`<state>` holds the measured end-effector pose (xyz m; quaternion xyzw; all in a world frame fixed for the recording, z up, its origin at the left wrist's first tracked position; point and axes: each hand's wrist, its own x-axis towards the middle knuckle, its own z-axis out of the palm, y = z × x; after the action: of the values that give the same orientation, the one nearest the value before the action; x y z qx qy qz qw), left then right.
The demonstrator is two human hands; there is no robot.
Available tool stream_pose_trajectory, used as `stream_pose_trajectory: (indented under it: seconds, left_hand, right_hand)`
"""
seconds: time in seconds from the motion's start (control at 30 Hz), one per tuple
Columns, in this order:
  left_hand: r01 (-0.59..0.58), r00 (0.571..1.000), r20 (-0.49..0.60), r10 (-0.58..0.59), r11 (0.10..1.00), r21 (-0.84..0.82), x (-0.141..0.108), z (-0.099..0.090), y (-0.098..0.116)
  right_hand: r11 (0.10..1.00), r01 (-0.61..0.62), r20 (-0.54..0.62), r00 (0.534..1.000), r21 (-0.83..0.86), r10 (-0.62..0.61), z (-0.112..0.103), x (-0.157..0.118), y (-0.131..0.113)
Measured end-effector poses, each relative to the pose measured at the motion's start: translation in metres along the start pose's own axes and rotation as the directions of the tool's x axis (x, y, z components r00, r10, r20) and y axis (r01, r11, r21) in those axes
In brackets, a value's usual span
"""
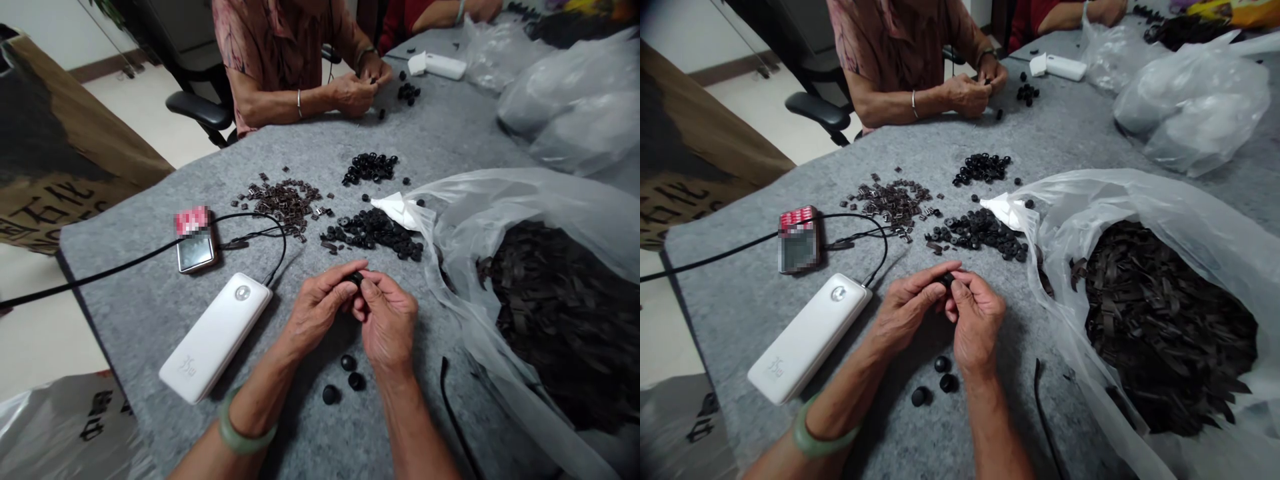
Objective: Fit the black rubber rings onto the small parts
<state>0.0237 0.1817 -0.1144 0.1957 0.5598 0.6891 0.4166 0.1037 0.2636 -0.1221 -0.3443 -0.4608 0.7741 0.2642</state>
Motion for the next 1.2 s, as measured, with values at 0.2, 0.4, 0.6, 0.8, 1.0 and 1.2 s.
stream_pose_trajectory:
  seconds: [0.2,0.4,0.6,0.8,1.0,1.2]
  left_hand:
    - [0.070,0.997,0.039,-0.064,0.982,-0.175,0.002,0.003,-0.004]
    - [0.073,0.997,0.014,-0.072,0.976,-0.203,0.003,0.003,-0.008]
    - [0.064,0.997,-0.032,-0.070,0.982,-0.177,0.003,0.006,-0.005]
    - [-0.061,0.993,-0.116,0.033,0.966,-0.250,0.004,0.010,-0.005]
    - [-0.189,0.965,-0.203,0.164,0.976,-0.109,0.003,0.010,-0.001]
    - [-0.217,0.963,-0.187,0.195,0.971,-0.104,0.003,0.010,-0.004]
  right_hand:
    - [1.000,0.010,-0.034,0.999,0.024,-0.009,0.002,-0.002,0.003]
    - [1.000,0.025,-0.096,0.995,-0.002,-0.026,0.007,-0.006,0.010]
    - [1.000,0.008,-0.108,0.994,0.014,-0.006,0.007,-0.006,0.011]
    - [0.997,-0.063,-0.001,0.998,0.051,0.063,0.001,0.001,0.002]
    - [0.987,-0.146,0.148,0.980,0.064,0.135,-0.005,0.008,-0.008]
    - [0.994,-0.103,0.159,0.983,0.034,0.097,-0.011,0.009,-0.011]
